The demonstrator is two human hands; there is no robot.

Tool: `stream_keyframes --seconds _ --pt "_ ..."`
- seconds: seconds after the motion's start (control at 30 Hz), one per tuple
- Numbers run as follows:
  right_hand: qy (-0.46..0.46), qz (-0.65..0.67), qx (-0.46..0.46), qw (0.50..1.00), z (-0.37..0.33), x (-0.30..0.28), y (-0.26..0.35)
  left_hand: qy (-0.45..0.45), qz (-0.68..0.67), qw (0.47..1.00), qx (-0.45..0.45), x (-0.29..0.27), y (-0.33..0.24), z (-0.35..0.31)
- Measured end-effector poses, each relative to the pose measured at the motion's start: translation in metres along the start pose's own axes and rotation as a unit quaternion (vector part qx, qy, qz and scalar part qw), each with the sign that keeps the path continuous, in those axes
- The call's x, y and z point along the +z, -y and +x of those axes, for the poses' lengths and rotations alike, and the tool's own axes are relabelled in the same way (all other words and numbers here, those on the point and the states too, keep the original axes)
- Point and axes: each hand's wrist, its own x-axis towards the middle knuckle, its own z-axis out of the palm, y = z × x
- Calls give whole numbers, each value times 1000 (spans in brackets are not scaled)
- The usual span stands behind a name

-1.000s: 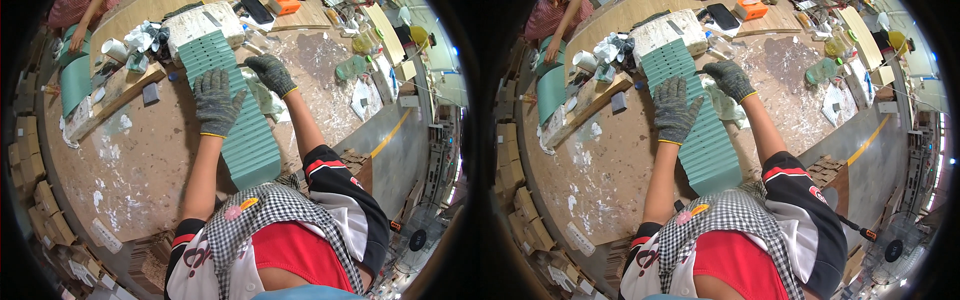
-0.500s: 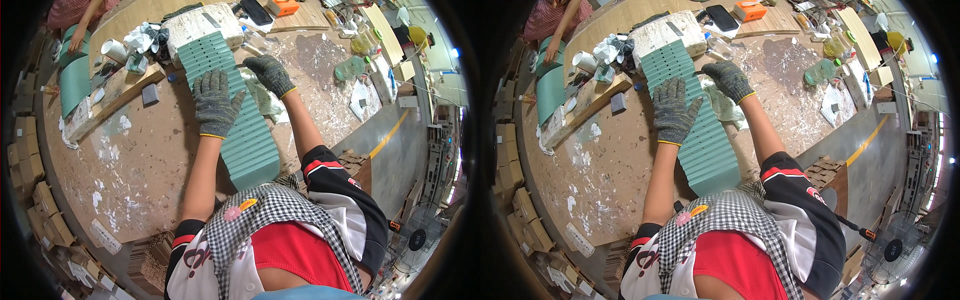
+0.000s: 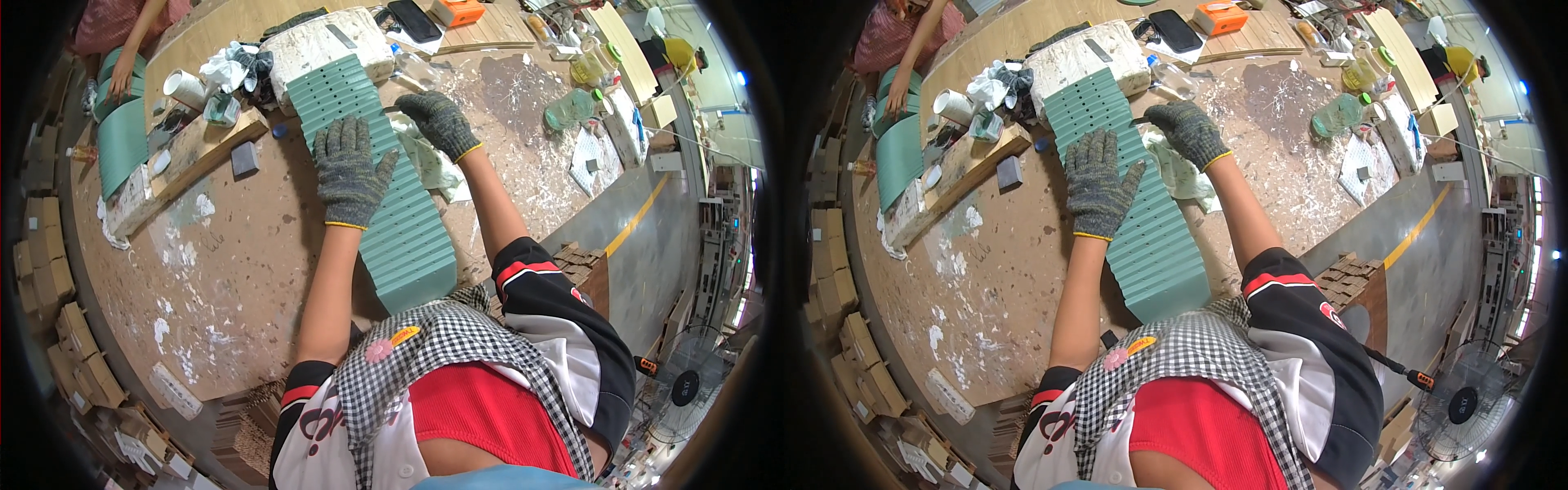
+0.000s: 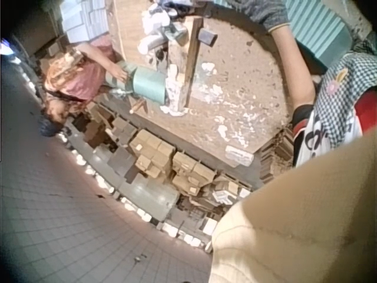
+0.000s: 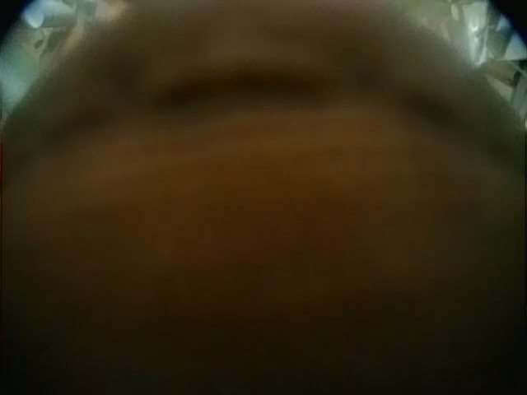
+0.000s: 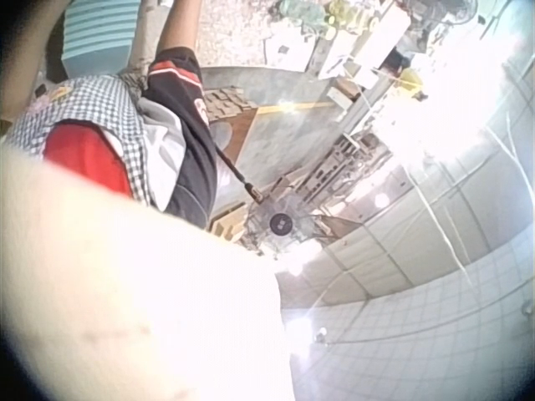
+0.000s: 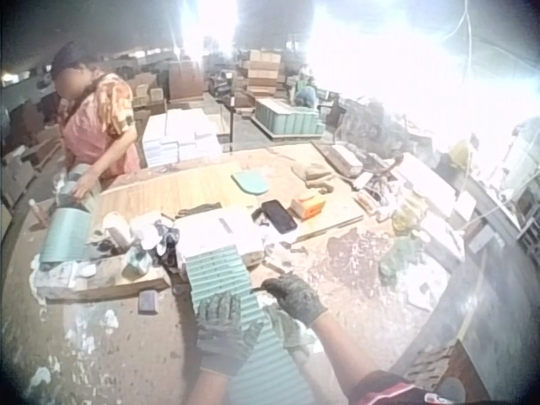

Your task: The person processes a stack of green foam panels by sanding the edges with a sanding block, scraping along the grooves with a tool, and wiping down the stack with a cloth.

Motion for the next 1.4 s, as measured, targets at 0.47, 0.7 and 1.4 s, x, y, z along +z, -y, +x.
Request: stream_keyframes --seconds 0.47,0.7,1.4 --pt "-26 27 16 999 -1 -1 11 4 -4 1000 1 0 -2 1" --pt "8 -49 -11 999 4 -1 9 6 3 1000 -4 3 2 -1" --pt "-36 -93 -38 994 -3 5 -4 -7 2 1000 0 -1 0 0"
